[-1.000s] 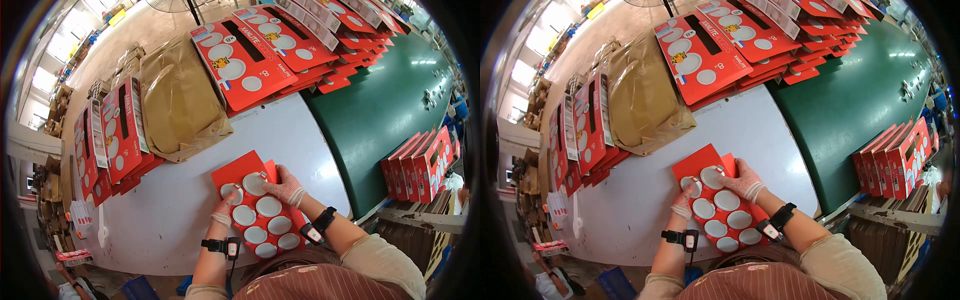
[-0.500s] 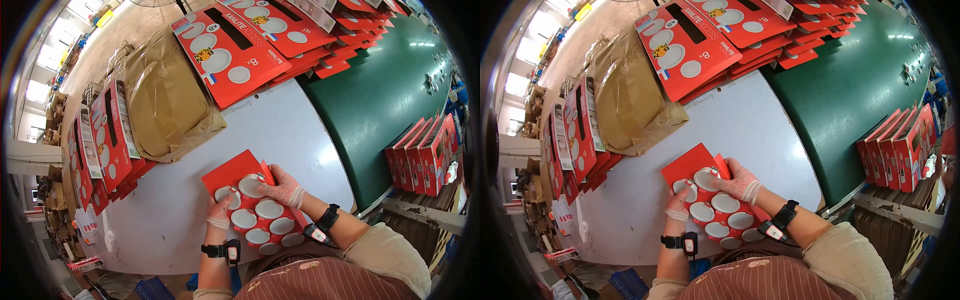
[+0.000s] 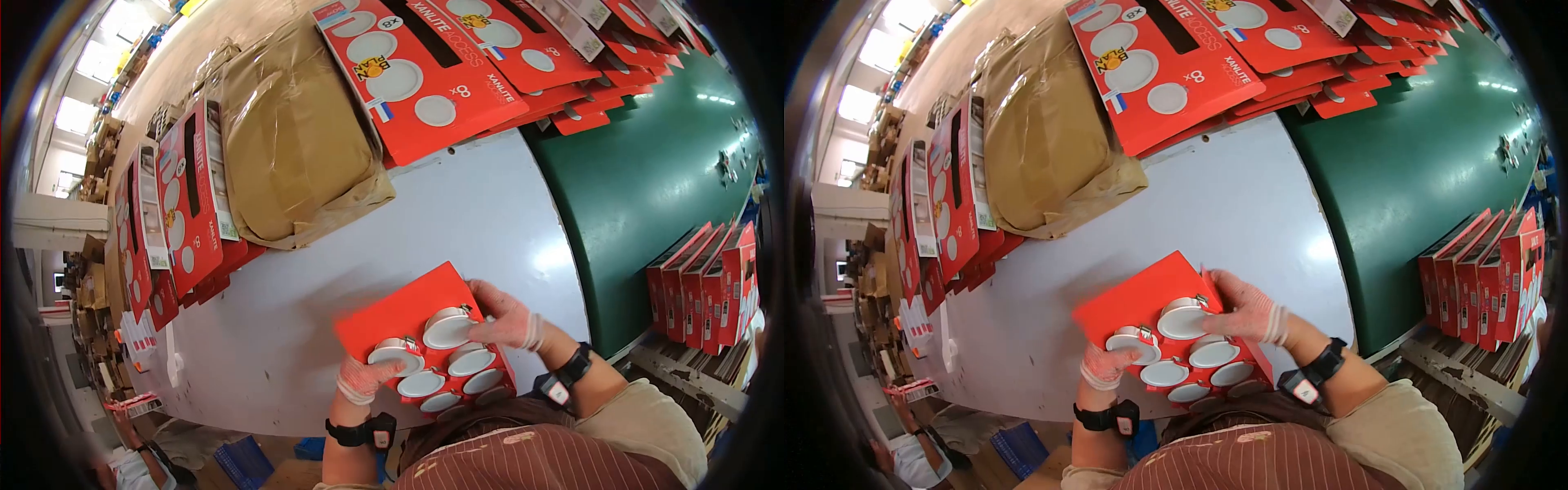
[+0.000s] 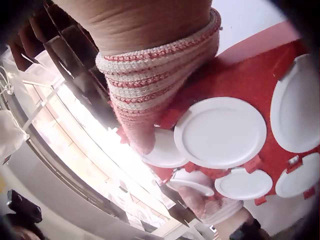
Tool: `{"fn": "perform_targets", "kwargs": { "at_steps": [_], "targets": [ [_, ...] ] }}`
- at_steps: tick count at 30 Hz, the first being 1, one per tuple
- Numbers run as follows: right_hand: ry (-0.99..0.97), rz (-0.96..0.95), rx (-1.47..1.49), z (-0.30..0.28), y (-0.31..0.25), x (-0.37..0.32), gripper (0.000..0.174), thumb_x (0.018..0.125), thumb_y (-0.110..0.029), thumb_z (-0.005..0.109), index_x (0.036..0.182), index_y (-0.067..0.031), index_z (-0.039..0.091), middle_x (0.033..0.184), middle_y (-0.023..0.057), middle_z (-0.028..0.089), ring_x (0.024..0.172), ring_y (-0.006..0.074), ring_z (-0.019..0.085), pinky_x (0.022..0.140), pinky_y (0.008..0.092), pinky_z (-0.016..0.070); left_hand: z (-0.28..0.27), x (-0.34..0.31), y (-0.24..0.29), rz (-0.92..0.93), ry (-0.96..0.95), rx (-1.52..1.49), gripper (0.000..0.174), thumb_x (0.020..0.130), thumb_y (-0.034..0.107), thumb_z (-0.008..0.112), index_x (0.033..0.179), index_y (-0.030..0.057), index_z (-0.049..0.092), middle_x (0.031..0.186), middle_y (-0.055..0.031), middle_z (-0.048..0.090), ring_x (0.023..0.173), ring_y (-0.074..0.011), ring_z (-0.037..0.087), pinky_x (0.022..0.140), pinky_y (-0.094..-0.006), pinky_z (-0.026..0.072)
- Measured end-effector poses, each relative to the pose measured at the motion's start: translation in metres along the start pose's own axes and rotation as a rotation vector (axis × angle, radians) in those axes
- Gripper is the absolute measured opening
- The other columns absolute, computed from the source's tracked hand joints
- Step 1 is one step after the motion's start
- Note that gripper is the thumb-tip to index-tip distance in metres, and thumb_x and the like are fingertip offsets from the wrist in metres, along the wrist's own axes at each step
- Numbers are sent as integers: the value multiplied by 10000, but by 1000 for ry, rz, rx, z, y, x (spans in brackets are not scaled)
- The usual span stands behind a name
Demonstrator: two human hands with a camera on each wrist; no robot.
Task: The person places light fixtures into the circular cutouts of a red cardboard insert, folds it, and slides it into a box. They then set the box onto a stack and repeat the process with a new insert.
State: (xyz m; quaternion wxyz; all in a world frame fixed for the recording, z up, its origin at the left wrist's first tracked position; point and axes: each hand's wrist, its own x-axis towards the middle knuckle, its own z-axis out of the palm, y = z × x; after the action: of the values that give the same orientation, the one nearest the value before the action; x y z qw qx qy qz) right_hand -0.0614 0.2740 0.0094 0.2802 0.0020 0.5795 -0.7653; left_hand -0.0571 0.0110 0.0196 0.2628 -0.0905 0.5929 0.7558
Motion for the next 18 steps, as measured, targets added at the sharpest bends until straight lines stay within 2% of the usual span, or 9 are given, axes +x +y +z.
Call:
{"fn": "perform_targets", "kwargs": {
  "at_steps": [2, 5, 7, 8, 10, 11, 13, 16, 18],
  "targets": [
    [42, -100, 75, -28, -4, 3, 880, 698, -221, 730, 1359, -9, 188, 1297, 146, 387, 1212, 193, 357, 1019, 320, 276, -3, -2, 0, 17, -81, -11, 494, 606, 44, 770, 1050, 46, 551, 949, -51, 601, 861, -168, 579, 758, -308, 484],
    [115, -181, -57, -35, -55, 17, 825, 685, -262, 726, 1332, -24, 274, 1288, 162, 399, 1234, 237, 355, 1030, 339, 267, -4, 1, -6, 0, -24, -26, 498, 611, 43, 767, 1058, 39, 548, 959, -55, 601, 868, -163, 578, 760, -305, 481],
    [85, -312, -693, -22, -83, 36, 756, 660, -340, 714, 1269, -34, 387, 1265, 171, 417, 1218, 290, 370, 1004, 356, 311, -2, 6, -3, 27, -53, -2, 492, 616, 43, 763, 1058, 37, 548, 960, -54, 602, 868, -158, 577, 763, -302, 480],
    [79, -312, -697, -14, -88, 48, 756, 660, -340, 714, 1269, -34, 387, 1265, 171, 417, 1218, 290, 370, 1004, 356, 311, 0, 8, -1, 48, -82, 26, 486, 621, 43, 758, 1059, 35, 549, 962, -54, 604, 869, -153, 577, 765, -299, 479],
    [-77, -547, -1151, 6, -97, 74, 641, 640, -290, 703, 1196, -61, 479, 1165, 139, 517, 1093, 285, 483, 910, 331, 389, 4, 10, 4, 46, -76, 49, 473, 629, 41, 748, 1058, 36, 550, 961, -51, 606, 868, -149, 577, 766, -297, 477],
    [-83, -554, -1148, 17, -102, 88, 641, 640, -290, 703, 1196, -61, 479, 1165, 139, 517, 1093, 285, 483, 910, 331, 389, 4, 11, 6, 41, -75, 77, 461, 636, 38, 738, 1058, 37, 552, 960, -49, 608, 867, -144, 577, 768, -295, 476],
    [-528, 167, -1256, 31, -112, 110, 483, 675, -290, 663, 1107, -104, 553, 999, 114, 609, 929, 277, 568, 790, 326, 453, -1, 11, 4, 23, -64, 117, 452, 642, 35, 728, 1058, 39, 554, 959, -46, 610, 865, -144, 578, 767, -295, 476],
    [-602, 118, -1196, 30, -100, 135, 357, 693, -300, 646, 1006, -132, 610, 859, 85, 640, 801, 260, 603, 712, 335, 467, -6, 14, 1, -24, -8, 152, 443, 649, 28, 712, 1063, 43, 555, 961, -44, 612, 868, -145, 578, 769, -298, 476],
    [-590, 130, -1232, 35, -97, 140, 315, 699, -297, 640, 969, -136, 624, 861, 81, 640, 809, 260, 600, 711, 347, 468, -10, 16, -4, -60, 48, 143, 443, 651, 25, 705, 1067, 46, 555, 964, -44, 612, 873, -146, 578, 771, -301, 476]
  ]
}}
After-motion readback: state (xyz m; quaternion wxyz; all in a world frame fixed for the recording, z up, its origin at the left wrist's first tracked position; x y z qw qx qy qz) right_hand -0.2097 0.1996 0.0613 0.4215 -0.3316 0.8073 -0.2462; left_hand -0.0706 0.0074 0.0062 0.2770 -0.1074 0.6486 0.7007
